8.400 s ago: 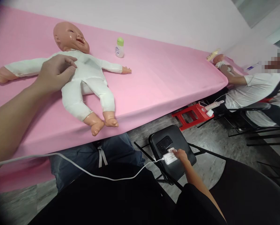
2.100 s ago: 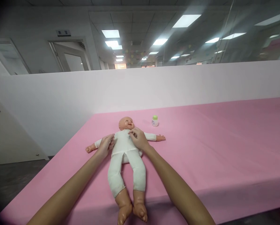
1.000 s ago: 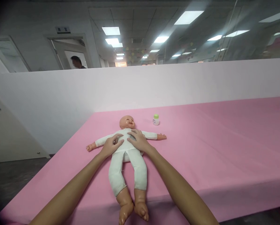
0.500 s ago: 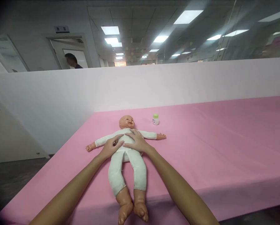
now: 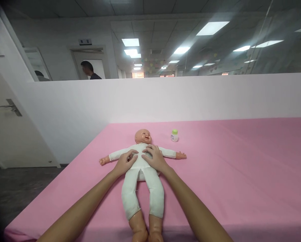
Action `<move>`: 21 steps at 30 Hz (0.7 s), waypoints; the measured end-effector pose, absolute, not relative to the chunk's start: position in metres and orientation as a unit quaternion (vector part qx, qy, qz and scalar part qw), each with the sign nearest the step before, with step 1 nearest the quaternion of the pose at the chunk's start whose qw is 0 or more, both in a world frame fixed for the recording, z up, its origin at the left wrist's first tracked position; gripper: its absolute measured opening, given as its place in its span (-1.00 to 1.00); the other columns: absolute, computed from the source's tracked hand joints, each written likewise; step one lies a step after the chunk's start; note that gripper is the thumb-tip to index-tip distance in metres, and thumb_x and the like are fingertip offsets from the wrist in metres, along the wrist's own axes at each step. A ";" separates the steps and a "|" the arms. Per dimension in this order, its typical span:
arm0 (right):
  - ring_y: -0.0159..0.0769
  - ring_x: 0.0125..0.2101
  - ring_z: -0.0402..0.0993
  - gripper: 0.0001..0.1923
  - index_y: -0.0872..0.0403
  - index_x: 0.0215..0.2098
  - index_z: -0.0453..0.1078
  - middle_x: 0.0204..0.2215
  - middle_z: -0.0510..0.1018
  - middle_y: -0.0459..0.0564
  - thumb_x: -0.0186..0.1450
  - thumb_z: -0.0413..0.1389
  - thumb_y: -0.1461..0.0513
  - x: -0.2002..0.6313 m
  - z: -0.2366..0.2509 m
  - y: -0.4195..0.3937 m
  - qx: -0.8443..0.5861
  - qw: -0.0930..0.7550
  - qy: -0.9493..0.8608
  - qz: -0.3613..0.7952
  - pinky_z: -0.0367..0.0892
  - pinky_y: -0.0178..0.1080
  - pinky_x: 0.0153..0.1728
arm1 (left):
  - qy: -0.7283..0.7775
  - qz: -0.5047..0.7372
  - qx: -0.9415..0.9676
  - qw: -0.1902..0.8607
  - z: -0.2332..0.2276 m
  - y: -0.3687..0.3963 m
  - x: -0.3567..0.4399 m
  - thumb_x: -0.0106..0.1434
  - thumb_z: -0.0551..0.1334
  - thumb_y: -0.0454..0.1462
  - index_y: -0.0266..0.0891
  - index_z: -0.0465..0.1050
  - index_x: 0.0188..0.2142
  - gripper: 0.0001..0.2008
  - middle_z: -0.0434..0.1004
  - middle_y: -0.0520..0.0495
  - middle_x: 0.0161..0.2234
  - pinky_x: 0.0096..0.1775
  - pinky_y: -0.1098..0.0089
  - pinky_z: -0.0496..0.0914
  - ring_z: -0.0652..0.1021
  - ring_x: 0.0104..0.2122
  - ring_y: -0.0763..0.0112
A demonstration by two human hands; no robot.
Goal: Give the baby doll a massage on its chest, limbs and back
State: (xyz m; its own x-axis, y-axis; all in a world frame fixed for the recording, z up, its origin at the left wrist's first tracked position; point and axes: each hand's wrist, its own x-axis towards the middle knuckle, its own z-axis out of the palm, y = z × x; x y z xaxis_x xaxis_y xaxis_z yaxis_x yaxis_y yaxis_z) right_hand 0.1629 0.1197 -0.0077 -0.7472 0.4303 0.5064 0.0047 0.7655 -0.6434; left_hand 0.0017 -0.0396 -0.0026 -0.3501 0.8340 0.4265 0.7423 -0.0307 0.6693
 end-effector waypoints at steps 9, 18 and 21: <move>0.01 0.27 0.26 -0.75 -0.11 -0.01 0.52 0.18 0.45 0.04 0.40 0.15 0.04 0.164 -0.010 0.117 -0.126 0.318 -0.885 0.315 0.15 0.15 0.27 | 0.693 0.448 0.561 0.070 -0.002 -0.042 0.003 0.40 0.17 -0.07 -0.20 0.54 -0.02 -0.67 0.30 0.10 -0.53 -0.37 0.37 0.16 0.33 -0.49 0.38; 0.02 0.22 0.29 -0.76 -0.09 -0.01 0.52 0.15 0.47 0.05 0.40 0.15 0.06 0.165 -0.009 0.118 -0.117 0.331 -0.889 0.294 0.18 0.17 0.22 | 0.675 0.515 0.515 0.120 0.008 -0.042 0.004 0.41 0.13 0.02 -0.23 0.52 0.02 -0.56 0.36 0.01 -0.45 -0.34 0.38 0.24 0.35 -0.42 0.35; -0.01 0.13 0.38 -0.82 -0.06 -0.06 0.53 0.04 0.54 0.05 0.39 0.18 0.14 0.164 -0.002 0.112 -0.081 0.376 -0.879 0.281 0.24 0.12 0.17 | 0.658 0.538 0.500 0.166 0.012 -0.039 0.005 0.46 -0.02 0.11 -0.25 0.46 0.11 -0.43 0.28 0.03 -0.48 -0.42 0.40 0.21 0.30 -0.49 0.37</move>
